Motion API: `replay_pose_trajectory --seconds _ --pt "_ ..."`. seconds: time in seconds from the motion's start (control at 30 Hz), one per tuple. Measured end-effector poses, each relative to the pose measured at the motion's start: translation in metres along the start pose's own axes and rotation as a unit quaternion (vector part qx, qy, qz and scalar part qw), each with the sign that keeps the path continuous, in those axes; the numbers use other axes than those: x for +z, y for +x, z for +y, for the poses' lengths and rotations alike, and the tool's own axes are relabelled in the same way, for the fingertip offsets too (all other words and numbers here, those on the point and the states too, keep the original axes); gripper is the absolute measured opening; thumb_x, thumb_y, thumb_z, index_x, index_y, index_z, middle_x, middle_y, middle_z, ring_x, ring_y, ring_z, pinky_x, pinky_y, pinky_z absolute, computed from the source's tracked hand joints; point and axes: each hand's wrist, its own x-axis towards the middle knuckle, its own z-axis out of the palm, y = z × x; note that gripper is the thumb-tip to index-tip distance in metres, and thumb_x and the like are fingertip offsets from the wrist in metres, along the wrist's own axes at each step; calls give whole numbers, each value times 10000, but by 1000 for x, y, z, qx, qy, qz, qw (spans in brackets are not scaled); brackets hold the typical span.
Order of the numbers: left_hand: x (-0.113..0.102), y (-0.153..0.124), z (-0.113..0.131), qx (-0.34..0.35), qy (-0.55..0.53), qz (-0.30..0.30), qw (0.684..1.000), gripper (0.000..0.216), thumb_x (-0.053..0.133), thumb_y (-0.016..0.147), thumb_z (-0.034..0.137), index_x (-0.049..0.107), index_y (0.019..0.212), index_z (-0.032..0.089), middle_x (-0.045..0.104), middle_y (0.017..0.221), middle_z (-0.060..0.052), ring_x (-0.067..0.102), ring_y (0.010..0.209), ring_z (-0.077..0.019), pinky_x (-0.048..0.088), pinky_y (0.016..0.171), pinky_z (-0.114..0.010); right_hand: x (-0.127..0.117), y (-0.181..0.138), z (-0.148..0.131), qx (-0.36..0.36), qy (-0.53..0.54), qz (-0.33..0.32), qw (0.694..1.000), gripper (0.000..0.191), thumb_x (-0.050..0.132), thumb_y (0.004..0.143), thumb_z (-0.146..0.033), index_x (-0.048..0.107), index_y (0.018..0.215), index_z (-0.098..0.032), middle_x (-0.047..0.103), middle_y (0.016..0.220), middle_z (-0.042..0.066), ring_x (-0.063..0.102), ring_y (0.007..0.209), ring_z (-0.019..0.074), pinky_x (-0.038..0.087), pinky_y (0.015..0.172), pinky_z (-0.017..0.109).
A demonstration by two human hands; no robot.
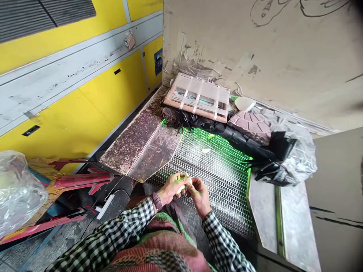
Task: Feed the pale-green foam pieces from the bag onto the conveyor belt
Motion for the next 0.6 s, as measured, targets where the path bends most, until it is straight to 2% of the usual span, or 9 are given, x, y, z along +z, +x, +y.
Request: replay_pose_trajectory --seconds 0.17,0.3,0.4,0.6 --pt "0 -1 2 9 18 33 999 382 757 757 495 614 908 175 617 738 18 514 465 -67 256 348 -172 3 -5 4 34 65 -3 997 389 803 786 -542 640 892 -205 671 806 14 631 694 168 534 546 264" --pt "-4 3 -4 34 17 97 995 339 721 755 450 614 938 185 623 720 18 516 459 -83 269 346 -182 11 -4 10 47 91 43 994 409 833 739 -548 634 833 -203 646 733 -2 604 640 157 515 510 251" --pt "-6 3 -9 70 38 137 987 290 681 776 439 613 914 193 611 696 26 478 436 -76 259 346 -181 17 -2 14 44 86 37 995 406 823 752 -556 640 831 -202 649 711 -2 590 621 152 519 515 254" --pt "-5 -5 -9 124 34 158 979 271 678 783 436 619 882 191 625 745 18 462 441 -61 229 343 -164 17 5 8 24 79 33 996 438 839 723 -580 641 817 -201 636 667 -15 576 577 140 525 517 262"
